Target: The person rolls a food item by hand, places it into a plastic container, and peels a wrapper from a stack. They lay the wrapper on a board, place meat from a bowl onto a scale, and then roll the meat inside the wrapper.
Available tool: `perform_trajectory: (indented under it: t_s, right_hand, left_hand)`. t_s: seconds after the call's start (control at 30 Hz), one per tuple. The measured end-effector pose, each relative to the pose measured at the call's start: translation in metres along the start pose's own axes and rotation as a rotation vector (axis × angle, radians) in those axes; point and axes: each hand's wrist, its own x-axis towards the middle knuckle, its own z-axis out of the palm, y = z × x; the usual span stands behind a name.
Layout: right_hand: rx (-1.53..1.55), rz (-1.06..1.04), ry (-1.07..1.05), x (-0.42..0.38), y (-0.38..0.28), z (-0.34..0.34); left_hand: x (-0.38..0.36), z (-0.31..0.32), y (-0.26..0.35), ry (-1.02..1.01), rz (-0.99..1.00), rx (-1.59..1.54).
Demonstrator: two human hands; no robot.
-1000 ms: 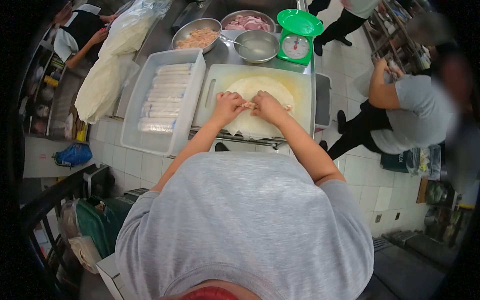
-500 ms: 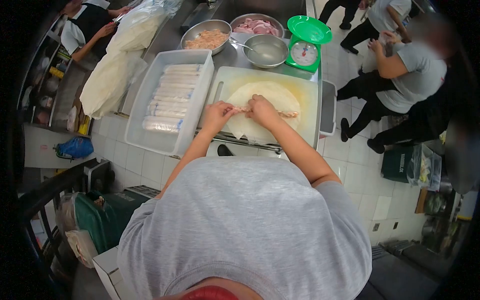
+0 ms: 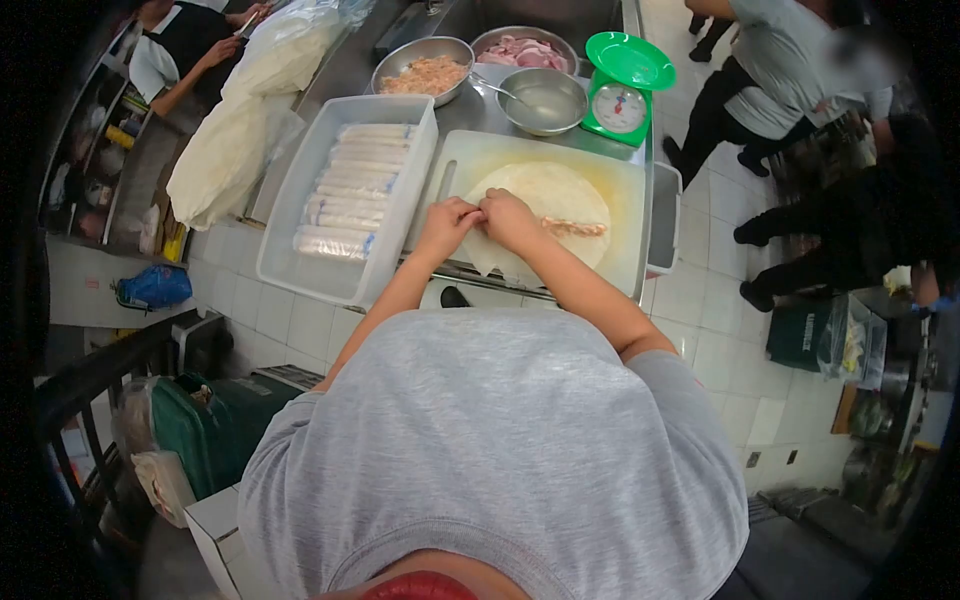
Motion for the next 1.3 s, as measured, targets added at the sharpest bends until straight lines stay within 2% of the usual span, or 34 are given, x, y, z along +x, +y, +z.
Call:
perform_trajectory:
  t_s: [0.1,0.2,0.3,0.4,0.53,0.6,0.63,0.7,0.8,0.93,1.1,1.3]
  right_hand:
    - [-0.023,0.032,-0.026,0.006,0.000,0.008]
    - [0.098,0.044,-0.143,0.003,-0.008,-0.014]
    - [0.410,0.196,-0.101,-0.010,0.009,-0.046]
    - [0.267,0.300,-0.127,-0.044,0.039,-0.103]
    - [0.105,0.364,-0.182,-0.095,0.069,-0.112]
    - [0.189,0.381,-0.098,-0.106,0.077,-0.097]
    - [0.230,0.386,-0.056,-0.108,0.077,-0.093]
    - [0.241,0.374,0.001,-0.108,0.079,-0.089]
    - [0.158,0.257,0.066,-0.105,0.067,-0.092]
    - [0.075,0.137,0.042,-0.097,0.065,-0.085]
    - [0.034,0.107,0.040,-0.091,0.059,-0.080]
    - [0.005,0.122,0.077,-0.086,0.060,-0.067]
  left_hand:
    - [-0.004,-0.003,-0.001,0.008,-0.150,-0.190]
    - [-0.009,-0.001,-0.011,-0.010,-0.078,-0.164]
    - [-0.005,0.000,-0.008,0.021,0.158,0.045]
    - [0.000,0.005,-0.024,-0.140,-0.076,-0.041]
    - [-0.002,0.000,-0.002,-0.038,0.068,0.176]
    - [0.003,0.007,0.012,0.091,0.194,0.256]
    - [0.008,0.013,0.022,0.058,0.255,0.265]
    - [0.018,0.028,0.042,-0.010,0.373,0.286]
    - [0.034,0.052,0.050,-0.216,0.379,0.339]
    - [0.044,0.063,0.052,-0.212,0.353,0.359]
    - [0.038,0.063,0.060,-0.235,0.348,0.239]
    - [0.035,0.063,0.057,-0.271,0.330,0.333]
